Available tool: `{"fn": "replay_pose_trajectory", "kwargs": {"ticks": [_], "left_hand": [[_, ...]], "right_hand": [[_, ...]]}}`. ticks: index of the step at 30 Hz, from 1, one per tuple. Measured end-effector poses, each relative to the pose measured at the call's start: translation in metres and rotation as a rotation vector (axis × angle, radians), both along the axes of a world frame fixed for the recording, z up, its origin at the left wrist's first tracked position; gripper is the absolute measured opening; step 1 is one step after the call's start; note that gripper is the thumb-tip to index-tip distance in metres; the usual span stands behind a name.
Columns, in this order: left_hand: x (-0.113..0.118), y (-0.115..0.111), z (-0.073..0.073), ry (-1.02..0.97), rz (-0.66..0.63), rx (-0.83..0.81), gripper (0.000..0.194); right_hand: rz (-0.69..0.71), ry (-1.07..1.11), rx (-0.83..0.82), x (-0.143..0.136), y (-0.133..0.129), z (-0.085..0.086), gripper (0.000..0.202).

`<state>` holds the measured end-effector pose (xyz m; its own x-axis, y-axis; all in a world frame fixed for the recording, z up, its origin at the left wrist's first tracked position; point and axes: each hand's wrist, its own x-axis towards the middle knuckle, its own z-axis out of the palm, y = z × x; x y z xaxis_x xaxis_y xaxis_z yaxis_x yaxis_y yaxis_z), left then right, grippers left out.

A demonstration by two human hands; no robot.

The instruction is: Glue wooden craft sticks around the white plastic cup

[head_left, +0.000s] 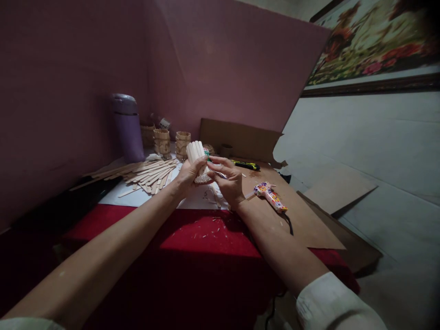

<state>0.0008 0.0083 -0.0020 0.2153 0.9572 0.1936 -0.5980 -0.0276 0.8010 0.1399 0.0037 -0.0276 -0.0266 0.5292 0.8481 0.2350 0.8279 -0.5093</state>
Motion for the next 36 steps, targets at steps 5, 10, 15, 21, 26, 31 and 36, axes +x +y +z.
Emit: {"fn": "replay_pose_trajectory", "kwargs": {"ticks": [5,10,15,21,26,31,36], "left_hand": [[0.001,0.000,0.001,-0.004,-0.005,0.006,0.037],[0.000,0.001,-0.001,0.010,-0.001,0.015,0.041],[0.000,0.003,-0.002,0.026,0.009,0.001,0.045],[-0.006,0.012,-0.005,0.091,0.162,0.040,0.054],[-0.015,0.019,-0.006,0.240,0.254,0.191,0.064],[-0.021,0.021,-0.006,0.443,0.192,0.256,0.059],[-0.025,0.022,-0.007,0.532,0.097,0.216,0.065]], "right_hand": [[-0.011,-0.006,0.007,0.000,0.001,-0.001,0.022],[-0.016,0.004,0.004,0.000,0.001,-0.002,0.023],[-0.034,-0.007,-0.019,-0.002,0.004,-0.004,0.019],[0.044,-0.066,0.025,-0.001,0.009,-0.001,0.024],[-0.149,0.049,0.002,0.004,0.017,-0.002,0.038],[-0.218,0.118,-0.047,0.006,0.022,-0.006,0.044],[-0.180,0.125,-0.104,0.006,0.022,-0.006,0.052]]}}
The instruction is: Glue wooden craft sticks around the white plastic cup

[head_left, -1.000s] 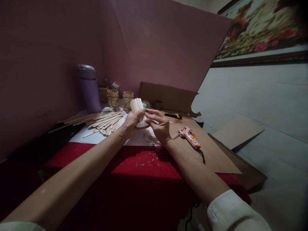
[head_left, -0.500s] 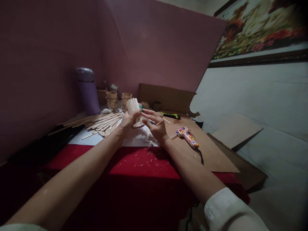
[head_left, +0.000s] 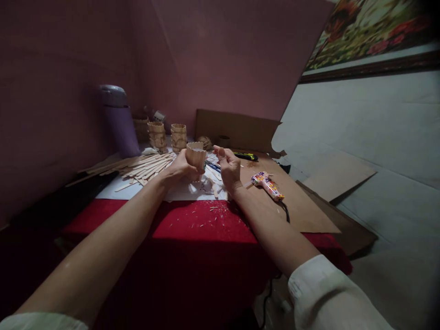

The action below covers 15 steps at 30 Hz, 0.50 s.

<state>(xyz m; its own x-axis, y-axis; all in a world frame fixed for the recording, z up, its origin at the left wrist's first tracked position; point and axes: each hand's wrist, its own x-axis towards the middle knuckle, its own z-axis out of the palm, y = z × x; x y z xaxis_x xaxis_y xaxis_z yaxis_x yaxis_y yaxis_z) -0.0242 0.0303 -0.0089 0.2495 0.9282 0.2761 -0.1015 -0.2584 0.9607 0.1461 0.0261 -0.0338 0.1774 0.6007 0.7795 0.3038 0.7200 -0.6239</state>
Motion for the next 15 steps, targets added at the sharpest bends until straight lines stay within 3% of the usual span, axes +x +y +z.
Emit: {"fn": "replay_pose_trajectory", "kwargs": {"ticks": [8,15], "left_hand": [[-0.0064,0.0001,0.0028,-0.159,-0.073,0.006,0.079],[-0.0074,0.0011,0.0003,-0.133,-0.082,-0.013,0.064]], "right_hand": [[0.008,-0.031,-0.035,-0.0030,-0.0048,0.0012,0.057],[-0.005,-0.062,-0.030,-0.0041,-0.0066,0.0020,0.059]]}}
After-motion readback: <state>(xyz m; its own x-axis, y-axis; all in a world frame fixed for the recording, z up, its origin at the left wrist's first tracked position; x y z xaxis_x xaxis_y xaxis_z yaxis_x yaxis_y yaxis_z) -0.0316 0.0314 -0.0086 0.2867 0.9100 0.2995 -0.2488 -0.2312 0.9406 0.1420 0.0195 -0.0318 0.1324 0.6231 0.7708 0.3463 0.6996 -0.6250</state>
